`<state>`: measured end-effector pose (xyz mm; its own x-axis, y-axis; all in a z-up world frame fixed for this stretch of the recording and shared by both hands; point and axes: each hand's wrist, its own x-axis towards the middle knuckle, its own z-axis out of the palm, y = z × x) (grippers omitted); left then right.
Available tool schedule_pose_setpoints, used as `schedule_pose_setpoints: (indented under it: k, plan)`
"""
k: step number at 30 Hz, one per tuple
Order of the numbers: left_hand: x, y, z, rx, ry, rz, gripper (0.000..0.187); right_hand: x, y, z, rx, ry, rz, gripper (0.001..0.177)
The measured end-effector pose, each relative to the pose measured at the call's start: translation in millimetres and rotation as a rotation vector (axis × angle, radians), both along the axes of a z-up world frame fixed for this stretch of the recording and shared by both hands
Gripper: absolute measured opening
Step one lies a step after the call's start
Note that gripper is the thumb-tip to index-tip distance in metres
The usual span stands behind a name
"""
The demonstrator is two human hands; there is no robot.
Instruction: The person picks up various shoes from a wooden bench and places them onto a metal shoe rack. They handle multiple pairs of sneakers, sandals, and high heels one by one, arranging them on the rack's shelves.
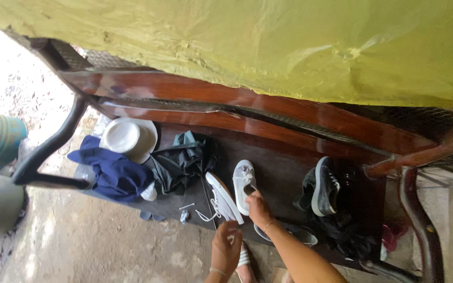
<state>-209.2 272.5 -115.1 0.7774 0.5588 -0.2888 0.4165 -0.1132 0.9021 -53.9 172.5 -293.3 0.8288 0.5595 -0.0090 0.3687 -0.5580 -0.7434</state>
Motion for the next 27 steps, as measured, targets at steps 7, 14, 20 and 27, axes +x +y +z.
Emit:
schedule_pose_setpoints:
  k: [7,14,20,27]
  plan:
    - [-8.9,7.3,11.7,0.067,-0.047,-0.008,0.028,-13.1,-25.2,90.8,0.068,0.003,-0.010,0.011]
    - [18.1,0.9,55.1,0.219,-0.008,-0.240,0.054,-31.1,-62.5,213.7,0.111,0.007,-0.057,0.007]
    - [50.2,-41.6,125.8,0.208,0.014,-0.459,0.104,-42.7,-92.7,338.5,0.143,0.009,-0.090,0.006]
    - [73.8,-107.5,137.5,0.488,-0.407,-0.297,0.073,-61.1,-114.7,425.7,0.185,-0.286,-0.153,0.007]
